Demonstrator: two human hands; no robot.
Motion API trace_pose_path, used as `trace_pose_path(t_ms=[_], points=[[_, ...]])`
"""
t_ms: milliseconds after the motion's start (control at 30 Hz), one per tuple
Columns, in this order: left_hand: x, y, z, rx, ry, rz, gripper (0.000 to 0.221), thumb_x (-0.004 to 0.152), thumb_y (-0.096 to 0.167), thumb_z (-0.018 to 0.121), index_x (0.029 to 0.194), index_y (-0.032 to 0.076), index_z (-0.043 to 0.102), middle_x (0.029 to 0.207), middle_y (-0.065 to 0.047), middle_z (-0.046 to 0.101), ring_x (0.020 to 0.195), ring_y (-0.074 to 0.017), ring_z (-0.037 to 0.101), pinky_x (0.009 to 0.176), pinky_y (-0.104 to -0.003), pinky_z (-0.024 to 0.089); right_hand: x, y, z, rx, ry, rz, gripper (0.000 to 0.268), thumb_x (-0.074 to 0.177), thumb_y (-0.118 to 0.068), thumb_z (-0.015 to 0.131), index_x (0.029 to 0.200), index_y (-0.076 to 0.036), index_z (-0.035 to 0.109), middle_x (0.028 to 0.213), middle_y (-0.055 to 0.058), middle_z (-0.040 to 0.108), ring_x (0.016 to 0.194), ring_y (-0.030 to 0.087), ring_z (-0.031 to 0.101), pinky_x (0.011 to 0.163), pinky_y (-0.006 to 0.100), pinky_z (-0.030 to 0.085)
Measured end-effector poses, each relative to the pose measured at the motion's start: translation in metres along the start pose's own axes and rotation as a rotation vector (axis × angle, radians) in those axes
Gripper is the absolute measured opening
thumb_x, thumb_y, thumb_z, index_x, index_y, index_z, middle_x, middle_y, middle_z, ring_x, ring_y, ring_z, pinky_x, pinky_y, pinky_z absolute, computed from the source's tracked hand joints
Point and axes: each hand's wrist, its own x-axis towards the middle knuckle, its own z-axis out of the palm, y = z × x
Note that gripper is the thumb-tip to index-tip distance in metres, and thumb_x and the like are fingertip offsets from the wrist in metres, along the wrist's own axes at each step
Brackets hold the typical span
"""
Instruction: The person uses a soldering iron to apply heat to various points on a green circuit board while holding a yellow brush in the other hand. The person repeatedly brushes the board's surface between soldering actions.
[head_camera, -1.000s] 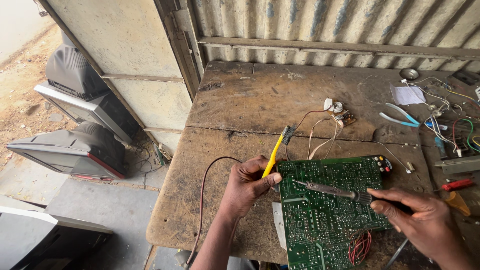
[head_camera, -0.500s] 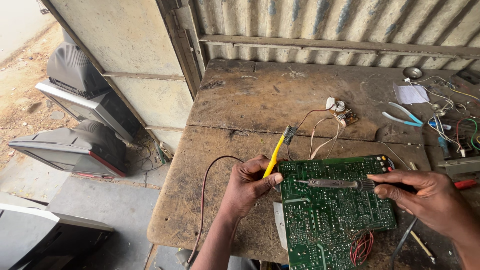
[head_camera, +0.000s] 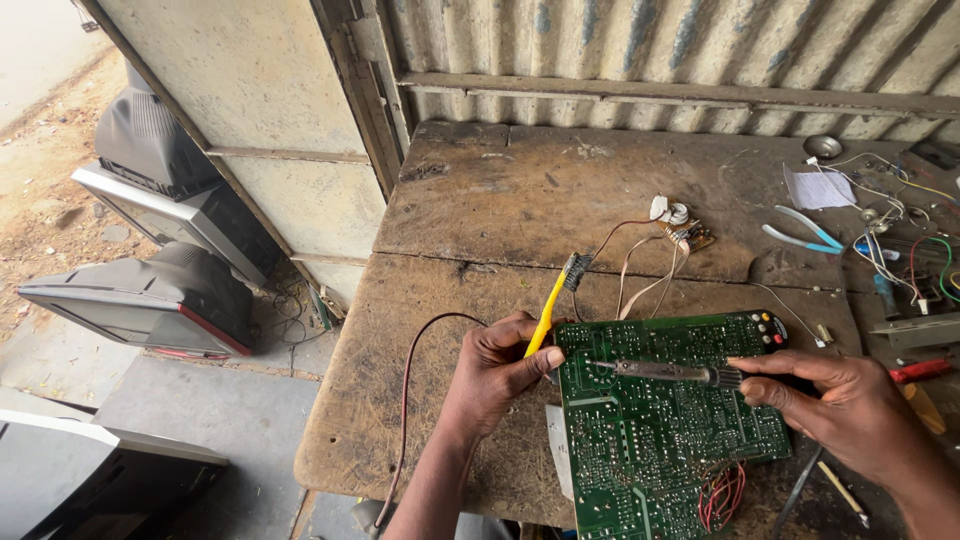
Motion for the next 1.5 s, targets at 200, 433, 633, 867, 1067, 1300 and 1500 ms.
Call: trace_pose_path(t_ms=[200, 433, 633, 867, 1067, 1300, 1500], points=[[0.000, 0.000, 0.001, 0.042, 0.001, 0.008, 0.032, 0.084, 0.018, 0.082, 0.113, 0.005, 0.080, 0.080, 0.004, 0.060, 0.067, -0.0046, 0.052, 0.055, -0.022, 0.040, -0.001, 0.001, 0.004, 0.077, -0.018, 0.031, 0.032, 0.083, -0.019, 0.079, 0.114, -0.012, 0.082, 0.071, 0.009, 0.076, 0.043, 0.013, 0.048, 0.038, 0.032, 0.037], [-0.001, 0.001, 0.005, 0.006, 0.025, -0.001, 0.027, 0.085, 0.017, 0.082, 0.108, 0.004, 0.080, 0.084, 0.004, 0.062, 0.066, -0.0043, 0.052, 0.054, -0.022, 0.041, -0.001, 0.004, 0.007, 0.077, 0.001, 0.002, 0.031, 0.084, -0.021, 0.080, 0.114, -0.013, 0.083, 0.067, 0.006, 0.075, 0.044, 0.012, 0.047, 0.039, 0.032, 0.037], [-0.010, 0.006, 0.012, 0.119, 0.054, -0.012, 0.038, 0.090, 0.022, 0.078, 0.125, 0.008, 0.075, 0.079, 0.001, 0.065, 0.059, -0.0051, 0.049, 0.050, -0.022, 0.039, -0.001, -0.004, 0.003, -0.007, 0.009, -0.061, 0.030, 0.082, -0.024, 0.082, 0.111, -0.013, 0.083, 0.080, 0.008, 0.079, 0.066, 0.013, 0.066, 0.059, 0.032, 0.054], [-0.044, 0.002, 0.014, 0.560, 0.219, 0.103, 0.032, 0.101, 0.019, 0.055, 0.126, 0.003, 0.067, 0.083, -0.003, 0.073, 0.052, -0.0040, 0.056, 0.042, -0.020, 0.048, -0.006, -0.005, 0.001, 0.050, -0.016, -0.141, 0.032, 0.081, -0.023, 0.082, 0.110, -0.010, 0.083, 0.094, 0.008, 0.081, 0.083, 0.015, 0.078, 0.077, 0.031, 0.062], [-0.082, 0.007, 0.032, 0.944, 0.283, 0.257, 0.021, 0.104, 0.012, 0.057, 0.114, -0.003, 0.068, 0.072, -0.009, 0.068, 0.047, -0.0109, 0.060, 0.038, -0.026, 0.047, -0.015, -0.010, 0.005, 0.068, -0.014, -0.052, 0.031, 0.084, -0.023, 0.080, 0.113, -0.012, 0.081, 0.092, 0.008, 0.082, 0.081, 0.015, 0.078, 0.077, 0.032, 0.061], [-0.100, 0.022, 0.072, 1.222, 0.358, 0.262, 0.041, 0.096, 0.011, 0.060, 0.134, -0.001, 0.061, 0.071, -0.008, 0.071, 0.039, -0.0145, 0.057, 0.030, -0.027, 0.041, -0.023, -0.010, 0.006, 0.012, 0.020, -0.108, 0.031, 0.084, -0.028, 0.081, 0.112, -0.015, 0.082, 0.097, 0.007, 0.085, 0.085, 0.014, 0.081, 0.079, 0.034, 0.063], [-0.098, 0.022, 0.095, 1.426, 0.347, 0.292, 0.048, 0.096, 0.007, 0.058, 0.144, 0.000, 0.054, 0.073, -0.008, 0.072, 0.044, -0.0122, 0.058, 0.030, -0.027, 0.043, -0.025, -0.009, 0.008, 0.010, 0.013, -0.100, 0.029, 0.084, -0.028, 0.080, 0.111, -0.015, 0.082, 0.100, 0.006, 0.086, 0.086, 0.016, 0.082, 0.081, 0.034, 0.065]])
